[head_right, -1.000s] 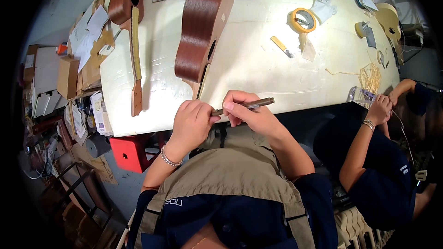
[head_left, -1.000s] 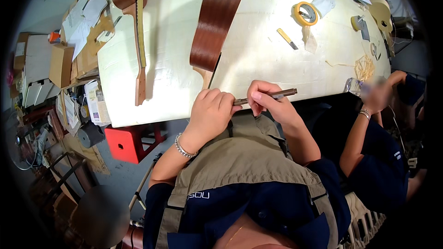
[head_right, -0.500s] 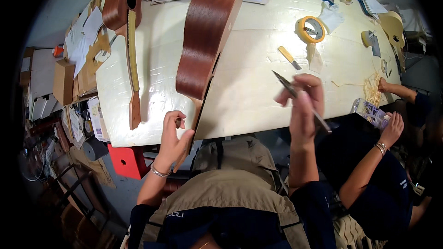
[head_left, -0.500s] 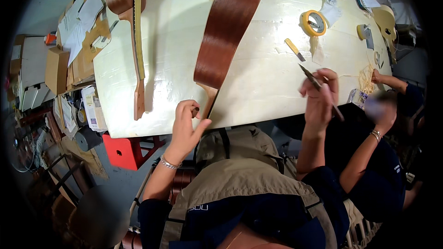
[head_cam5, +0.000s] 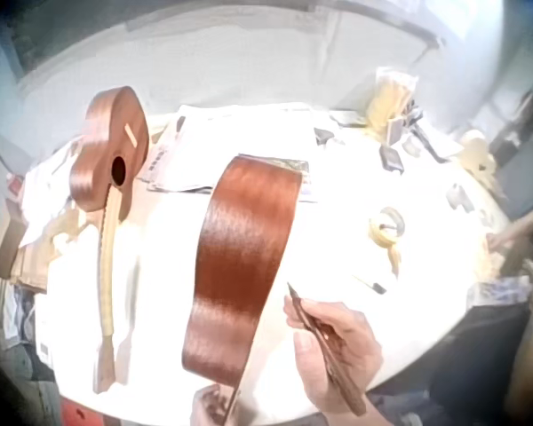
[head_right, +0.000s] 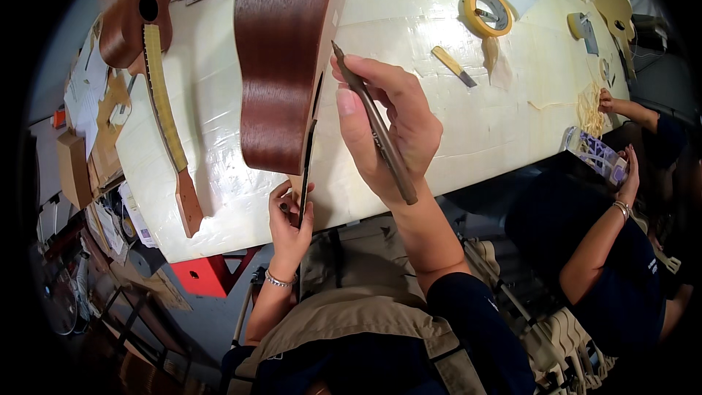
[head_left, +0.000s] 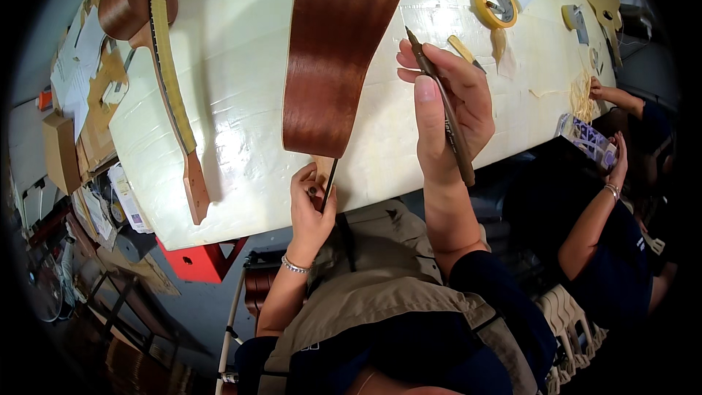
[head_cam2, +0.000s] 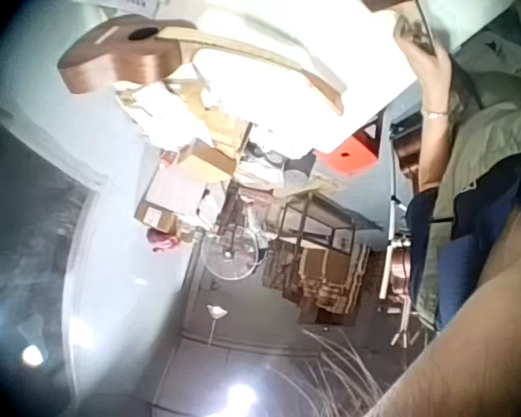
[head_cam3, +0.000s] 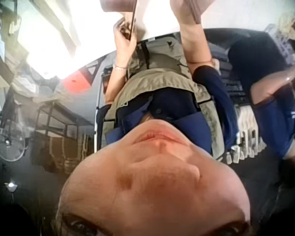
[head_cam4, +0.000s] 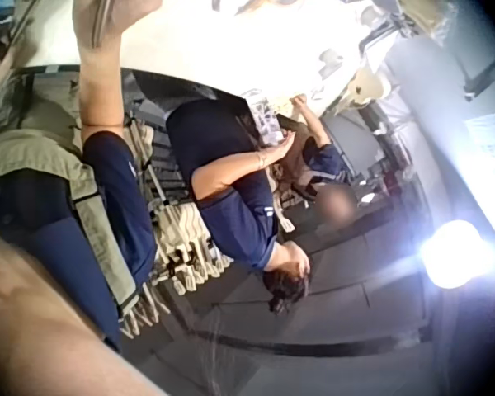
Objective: The person repeatedly picks up unfinished guitar bodies from a rack, scrapes the edges with a small tool, and marks the sides with a pen. The person then returns the guitar to the rack and repeats the process with another unit.
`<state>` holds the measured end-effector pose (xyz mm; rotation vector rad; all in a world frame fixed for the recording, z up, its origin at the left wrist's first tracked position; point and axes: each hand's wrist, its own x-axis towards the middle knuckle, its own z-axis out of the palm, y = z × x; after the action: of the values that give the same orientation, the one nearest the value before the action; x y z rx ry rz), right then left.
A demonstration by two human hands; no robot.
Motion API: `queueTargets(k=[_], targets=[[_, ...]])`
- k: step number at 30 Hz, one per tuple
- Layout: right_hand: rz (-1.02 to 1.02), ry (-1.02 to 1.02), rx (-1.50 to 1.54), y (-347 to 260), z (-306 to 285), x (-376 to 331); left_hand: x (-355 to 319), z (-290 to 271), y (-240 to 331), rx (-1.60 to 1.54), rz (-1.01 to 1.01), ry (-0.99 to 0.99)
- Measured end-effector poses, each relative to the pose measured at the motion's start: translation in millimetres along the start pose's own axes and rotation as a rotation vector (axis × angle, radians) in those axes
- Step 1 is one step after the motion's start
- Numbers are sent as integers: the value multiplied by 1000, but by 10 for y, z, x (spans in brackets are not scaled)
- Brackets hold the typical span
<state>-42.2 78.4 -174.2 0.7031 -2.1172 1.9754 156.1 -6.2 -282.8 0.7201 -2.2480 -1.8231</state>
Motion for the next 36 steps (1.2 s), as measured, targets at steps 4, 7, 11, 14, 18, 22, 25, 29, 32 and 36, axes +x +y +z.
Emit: queueTargets(k=[4, 7, 11, 14, 18, 22, 25, 29, 32, 36], targets=[[31, 50, 23, 48, 36, -42, -10, 25, -34, -47, -22, 4], [3, 112, 1, 52, 99, -42, -7, 26, -46, -32, 5, 1], [-44, 111, -28, 102, 113, -38, 6, -5, 13, 22, -14, -74], [-67, 95, 2, 118, 124, -28, -16, 22, -81, -31, 29, 2], [-65, 85, -15, 117, 130, -13, -8, 17, -57, -39, 23, 5], [-59, 81, -15, 108, 137, 8, -11, 12, -73, -13, 35, -1], [-67, 80, -13, 111, 143, 16, -13, 9, -68, -4, 20, -5], [-87, 84, -44, 125, 150, 20, -14, 1, -73, 0, 10, -16], [-89, 82, -66, 115, 152, 28, 1, 9, -59, -7, 43, -6], [-105, 86, -76, 128, 157, 32, -3, 6, -68, -8, 28, -12]])
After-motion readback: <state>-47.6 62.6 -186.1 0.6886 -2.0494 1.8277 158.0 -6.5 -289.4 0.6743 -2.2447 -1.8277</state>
